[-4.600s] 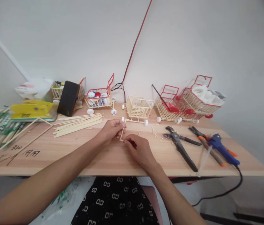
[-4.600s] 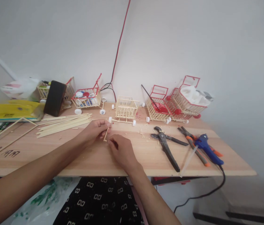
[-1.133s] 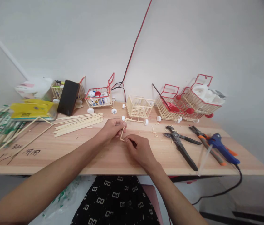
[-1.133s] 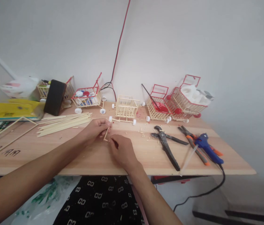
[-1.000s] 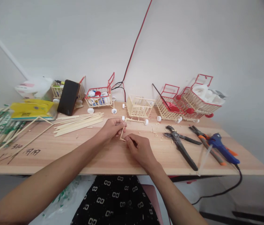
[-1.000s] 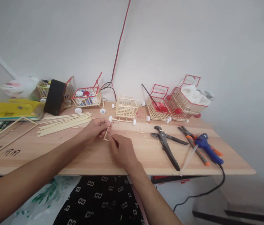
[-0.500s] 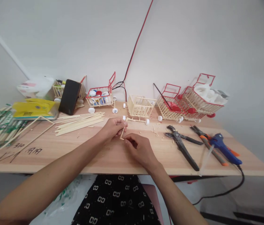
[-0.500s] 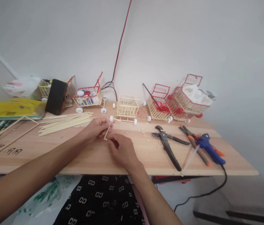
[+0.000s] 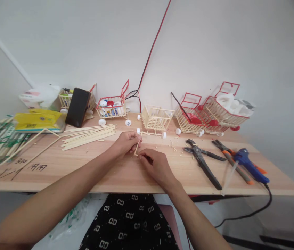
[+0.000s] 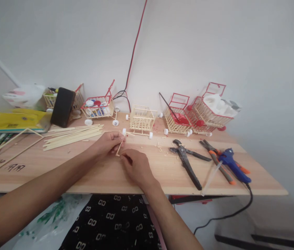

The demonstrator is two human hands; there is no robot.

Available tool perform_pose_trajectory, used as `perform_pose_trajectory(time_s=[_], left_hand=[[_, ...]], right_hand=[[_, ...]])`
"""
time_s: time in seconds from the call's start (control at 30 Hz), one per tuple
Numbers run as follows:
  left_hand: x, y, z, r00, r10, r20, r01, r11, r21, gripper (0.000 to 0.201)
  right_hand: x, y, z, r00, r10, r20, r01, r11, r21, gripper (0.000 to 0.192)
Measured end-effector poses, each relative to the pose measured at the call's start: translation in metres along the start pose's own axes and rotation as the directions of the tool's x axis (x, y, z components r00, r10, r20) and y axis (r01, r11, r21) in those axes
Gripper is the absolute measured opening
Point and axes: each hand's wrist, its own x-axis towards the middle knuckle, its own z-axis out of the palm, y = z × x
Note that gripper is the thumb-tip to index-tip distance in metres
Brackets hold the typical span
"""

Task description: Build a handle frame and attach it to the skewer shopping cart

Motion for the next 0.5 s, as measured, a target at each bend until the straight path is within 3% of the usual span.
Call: perform_pose_trajectory(time_s=[0.5], left_hand=[[-0.0012, 0.0015, 0.0019, 1.000, -0.012, 0.010, 0.012, 1.000, -0.008, 0.025]], right_hand=[[-0.0002, 0.0017, 0.0001, 1.000, 0.001, 0.005, -0.001, 1.000, -0.021, 0.017]])
